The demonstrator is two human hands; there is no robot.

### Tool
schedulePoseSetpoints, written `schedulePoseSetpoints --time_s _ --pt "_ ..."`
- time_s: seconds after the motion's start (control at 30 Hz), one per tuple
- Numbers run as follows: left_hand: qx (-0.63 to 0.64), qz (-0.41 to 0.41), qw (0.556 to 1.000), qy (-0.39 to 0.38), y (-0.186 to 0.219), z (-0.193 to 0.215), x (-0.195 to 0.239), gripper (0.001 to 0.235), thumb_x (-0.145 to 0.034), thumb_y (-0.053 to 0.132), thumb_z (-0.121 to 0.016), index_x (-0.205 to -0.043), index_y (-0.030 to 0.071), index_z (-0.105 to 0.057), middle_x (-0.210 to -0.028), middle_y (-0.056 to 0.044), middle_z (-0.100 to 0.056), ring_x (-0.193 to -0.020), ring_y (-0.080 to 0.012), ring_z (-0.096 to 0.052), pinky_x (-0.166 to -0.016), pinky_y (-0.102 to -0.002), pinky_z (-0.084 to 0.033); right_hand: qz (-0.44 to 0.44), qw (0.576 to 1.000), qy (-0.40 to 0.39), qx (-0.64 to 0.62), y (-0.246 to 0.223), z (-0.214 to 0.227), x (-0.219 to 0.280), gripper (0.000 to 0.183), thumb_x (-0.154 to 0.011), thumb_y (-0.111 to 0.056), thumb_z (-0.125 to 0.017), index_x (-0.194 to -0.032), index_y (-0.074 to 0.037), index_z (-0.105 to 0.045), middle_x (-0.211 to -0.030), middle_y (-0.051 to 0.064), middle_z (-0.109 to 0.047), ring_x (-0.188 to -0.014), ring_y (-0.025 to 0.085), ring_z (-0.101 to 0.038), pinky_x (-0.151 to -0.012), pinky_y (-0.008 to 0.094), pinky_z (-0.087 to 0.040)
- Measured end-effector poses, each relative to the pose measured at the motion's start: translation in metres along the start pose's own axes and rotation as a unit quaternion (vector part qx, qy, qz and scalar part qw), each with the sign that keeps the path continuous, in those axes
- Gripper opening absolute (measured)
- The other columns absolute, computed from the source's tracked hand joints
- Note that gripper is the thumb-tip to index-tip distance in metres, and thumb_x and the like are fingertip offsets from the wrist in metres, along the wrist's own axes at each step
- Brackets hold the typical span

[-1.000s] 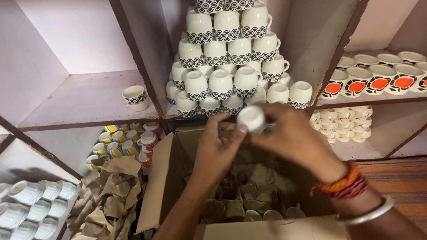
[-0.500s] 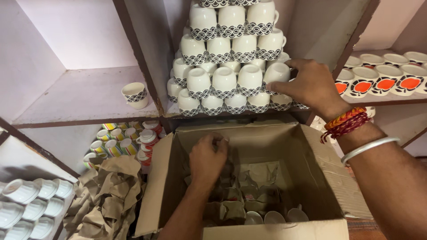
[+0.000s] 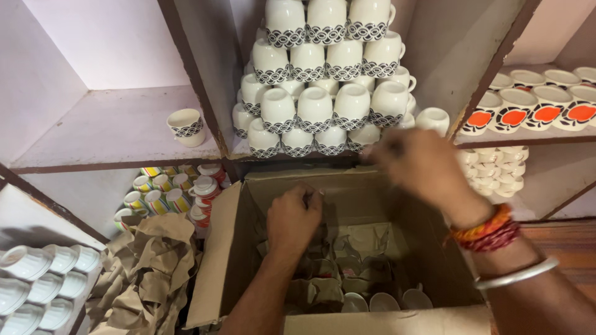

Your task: The person unpacks white mugs with black patterns from a cardboard box and places them on a shelf. Then the person unpacks yellow mugs from the same box and places them on a lower shelf. The person handles each mug individually by hand.

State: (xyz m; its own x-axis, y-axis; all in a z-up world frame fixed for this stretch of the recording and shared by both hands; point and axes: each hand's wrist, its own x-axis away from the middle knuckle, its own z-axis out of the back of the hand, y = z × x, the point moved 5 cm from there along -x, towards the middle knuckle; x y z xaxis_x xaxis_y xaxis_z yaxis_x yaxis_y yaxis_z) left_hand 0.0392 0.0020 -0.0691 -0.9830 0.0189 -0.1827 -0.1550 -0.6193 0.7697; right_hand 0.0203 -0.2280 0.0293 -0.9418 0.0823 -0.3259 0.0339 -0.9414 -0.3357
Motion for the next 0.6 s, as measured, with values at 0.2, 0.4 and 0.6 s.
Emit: schedulePoseSetpoints --time_s 0.2,0.4,0.6 --pt "-0.041 0.024 0.999 -0.027 0.0 -0.001 0.002 0.032 -0.087 0.04 -0.066 -0.096 0.011 -0.077 -0.089 -0.017 -0.075 -0.089 -0.0415 -0.071 -0.081 -0.05 -0.056 0.451 0.754 -0.475 0.054 -0.035 -0.16 0.097 0.021 -0.091 -0.022 -0.068 -0.088 -0.004 -0.079 -0.081 0.016 -0.073 -0.073 0.031 -0.068 -0.072 0.039 -0.056" --pt "-0.037 0.031 0.998 -0.03 -0.003 0.0 0.003 0.034 -0.088 0.042 -0.066 -0.095 0.011 -0.078 -0.086 -0.019 -0.075 -0.089 -0.0429 -0.071 -0.083 -0.05 -0.055 0.213 0.684 -0.688 0.12 -0.017 -0.209 0.123 0.079 -0.086 -0.008 -0.06 -0.159 -0.024 -0.037 -0.142 0.012 -0.055 -0.115 0.029 -0.06 -0.09 0.044 -0.055" --pt "-0.014 0.004 1.0 -0.019 0.0 -0.001 -0.002 0.035 -0.088 0.044 -0.066 -0.094 0.011 -0.077 -0.081 -0.016 -0.075 -0.083 -0.0407 -0.072 -0.078 -0.049 -0.056 0.257 0.863 -0.429 0.074 -0.03 -0.191 0.08 0.071 -0.074 -0.004 -0.075 -0.141 -0.009 -0.051 -0.142 0.018 -0.054 -0.123 0.036 -0.059 -0.099 0.044 -0.053"
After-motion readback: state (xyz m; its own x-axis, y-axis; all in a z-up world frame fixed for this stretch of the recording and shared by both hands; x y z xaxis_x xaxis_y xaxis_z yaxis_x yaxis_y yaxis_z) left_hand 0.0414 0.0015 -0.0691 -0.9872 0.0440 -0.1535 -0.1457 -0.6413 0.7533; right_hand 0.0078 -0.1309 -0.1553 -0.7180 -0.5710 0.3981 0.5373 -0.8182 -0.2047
